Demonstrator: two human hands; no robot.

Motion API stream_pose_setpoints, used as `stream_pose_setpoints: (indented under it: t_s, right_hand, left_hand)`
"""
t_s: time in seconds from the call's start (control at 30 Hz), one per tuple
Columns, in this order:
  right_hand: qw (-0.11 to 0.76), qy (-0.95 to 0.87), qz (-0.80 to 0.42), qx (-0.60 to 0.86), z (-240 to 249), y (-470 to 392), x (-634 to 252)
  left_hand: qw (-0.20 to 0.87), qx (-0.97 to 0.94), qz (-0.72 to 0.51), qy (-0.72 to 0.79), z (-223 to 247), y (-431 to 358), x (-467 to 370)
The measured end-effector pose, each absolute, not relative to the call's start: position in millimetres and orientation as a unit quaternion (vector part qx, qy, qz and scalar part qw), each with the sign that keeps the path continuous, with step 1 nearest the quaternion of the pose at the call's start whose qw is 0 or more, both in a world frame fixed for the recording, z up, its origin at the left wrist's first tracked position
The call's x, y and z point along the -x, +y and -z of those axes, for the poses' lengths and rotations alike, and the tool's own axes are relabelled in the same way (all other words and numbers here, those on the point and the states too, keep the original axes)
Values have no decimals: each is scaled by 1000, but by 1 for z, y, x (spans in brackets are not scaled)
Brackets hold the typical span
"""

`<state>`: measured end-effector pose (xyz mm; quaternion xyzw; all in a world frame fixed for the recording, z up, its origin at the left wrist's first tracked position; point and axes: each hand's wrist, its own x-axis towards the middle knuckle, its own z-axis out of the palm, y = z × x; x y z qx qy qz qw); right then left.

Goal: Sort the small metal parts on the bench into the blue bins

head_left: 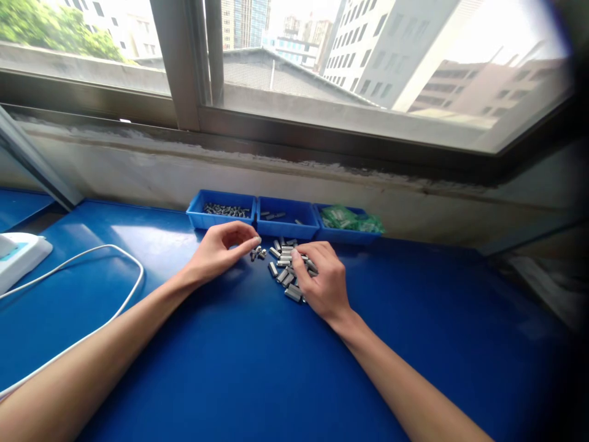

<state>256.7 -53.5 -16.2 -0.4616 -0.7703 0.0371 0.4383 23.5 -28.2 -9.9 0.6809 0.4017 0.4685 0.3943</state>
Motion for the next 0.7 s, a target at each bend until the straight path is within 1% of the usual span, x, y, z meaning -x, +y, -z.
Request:
stream_pose_setpoints:
  t_s: [0.03,0.1,0.17,0.23,0.33,0.47,0.53,0.63,0.7]
  right_hand:
    - [442,-769,-43,460,16,-53,-257]
    - [445,-769,-54,456,16,-52,-257]
    - [445,-771,-65,450,15,-52,-257]
    - [446,-773,-72,446,15,-52,-257]
    - [446,-776,-71,441,15,-52,-258]
    - [445,-781,-79,432,16,-52,-258]
    - [443,-783,-90,428,17,-52,-258]
    - [444,-786,-87,421,17,-52,-257]
    - [447,-786,-81,419,16,-52,-257]
  left_hand:
    - [457,-631,-485,398,8,-28,-25]
    - [550,-553,-501,377,5,-27,-27]
    - [600,-504,-506,362,3,-27,-29]
    - [623,-469,-512,360,1,-26,-29]
    - [612,-430,-545,379,-1,-22,-29]
    - [543,-353,-641,413,-4,-15,-26]
    - [522,-330,-671,411,-4,-13,-25]
    - [503,-363,-670,408,-1,-15,-26]
    - [468,-452,-627,429,1,-18,-26]
